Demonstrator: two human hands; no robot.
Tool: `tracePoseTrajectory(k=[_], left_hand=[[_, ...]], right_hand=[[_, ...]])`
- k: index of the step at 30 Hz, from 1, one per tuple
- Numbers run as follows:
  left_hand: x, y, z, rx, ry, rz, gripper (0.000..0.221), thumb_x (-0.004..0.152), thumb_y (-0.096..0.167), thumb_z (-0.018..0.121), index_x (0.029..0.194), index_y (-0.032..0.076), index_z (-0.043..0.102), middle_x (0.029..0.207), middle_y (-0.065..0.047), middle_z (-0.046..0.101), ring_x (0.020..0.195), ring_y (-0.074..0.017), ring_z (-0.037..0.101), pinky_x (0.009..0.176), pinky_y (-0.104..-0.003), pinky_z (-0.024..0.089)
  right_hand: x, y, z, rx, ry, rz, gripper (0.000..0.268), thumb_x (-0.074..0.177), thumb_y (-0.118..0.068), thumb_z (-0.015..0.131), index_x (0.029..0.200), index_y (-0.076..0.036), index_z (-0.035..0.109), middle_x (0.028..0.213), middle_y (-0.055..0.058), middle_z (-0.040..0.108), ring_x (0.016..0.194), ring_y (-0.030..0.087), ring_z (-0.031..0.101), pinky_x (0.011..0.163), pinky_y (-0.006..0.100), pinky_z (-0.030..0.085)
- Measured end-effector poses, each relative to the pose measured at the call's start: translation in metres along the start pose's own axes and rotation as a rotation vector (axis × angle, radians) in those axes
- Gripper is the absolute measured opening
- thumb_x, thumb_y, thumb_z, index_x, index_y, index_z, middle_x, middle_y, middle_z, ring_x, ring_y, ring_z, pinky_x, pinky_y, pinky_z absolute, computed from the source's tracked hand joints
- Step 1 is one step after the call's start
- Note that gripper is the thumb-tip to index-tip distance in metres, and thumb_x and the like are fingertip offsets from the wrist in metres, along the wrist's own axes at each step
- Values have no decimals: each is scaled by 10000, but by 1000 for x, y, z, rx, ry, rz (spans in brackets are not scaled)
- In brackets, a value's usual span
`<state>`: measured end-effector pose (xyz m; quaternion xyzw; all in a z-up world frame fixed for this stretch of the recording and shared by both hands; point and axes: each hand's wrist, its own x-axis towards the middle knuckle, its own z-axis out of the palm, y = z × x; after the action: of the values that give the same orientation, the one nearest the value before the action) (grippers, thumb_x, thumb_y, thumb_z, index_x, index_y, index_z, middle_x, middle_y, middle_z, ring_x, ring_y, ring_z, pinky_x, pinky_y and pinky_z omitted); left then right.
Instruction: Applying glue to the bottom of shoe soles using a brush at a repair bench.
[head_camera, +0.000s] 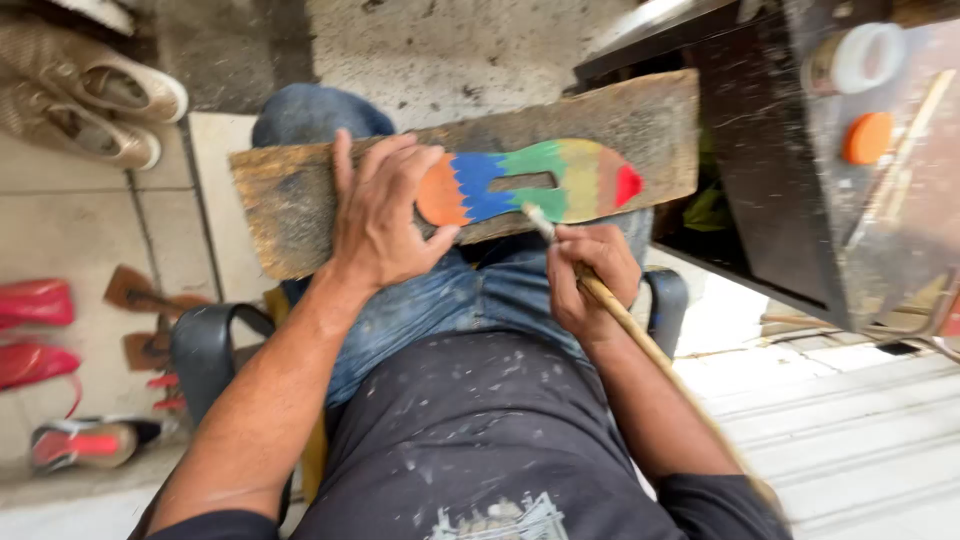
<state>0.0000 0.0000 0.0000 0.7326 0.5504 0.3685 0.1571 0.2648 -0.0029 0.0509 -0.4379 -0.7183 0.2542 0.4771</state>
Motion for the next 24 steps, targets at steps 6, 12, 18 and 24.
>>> tracePoseTrajectory(k=[6,12,18,24], left_hand=[[0,-6,2,-5,53,93,807,722,411,871,1374,19,604,1262,-169,672,1228,-366,624,1199,-670,116],[4,5,-9,-87,60,87,748,737,381,878,1300,-26,600,1172,-152,679,1190,-413,643,1256,-655,146],[-3,8,-13,12,-82,-1,938,606,459,865,1360,37,498,1370,-223,586,1327,-417,563,1256,-719,146],[-2,8,-9,58,-115,-30,1001,569,499,890,1402,101,503,1389,-200,608,1361,-398,554,1255,-726,121]], right_hand=[[21,-8,-30,144,-103,11,131,801,35,765,768,-81,715,814,153,732,724,323,749,684,367,596],[125,58,-198,-228,368,48,128,889,117,725,903,24,640,871,212,657,699,220,626,634,341,513],[159,110,-225,-472,193,277,119,819,-22,710,916,-91,702,861,53,696,722,134,626,623,259,522],[164,130,-218,-481,134,527,87,882,-123,742,930,-174,690,817,-11,690,705,79,613,629,230,539]])
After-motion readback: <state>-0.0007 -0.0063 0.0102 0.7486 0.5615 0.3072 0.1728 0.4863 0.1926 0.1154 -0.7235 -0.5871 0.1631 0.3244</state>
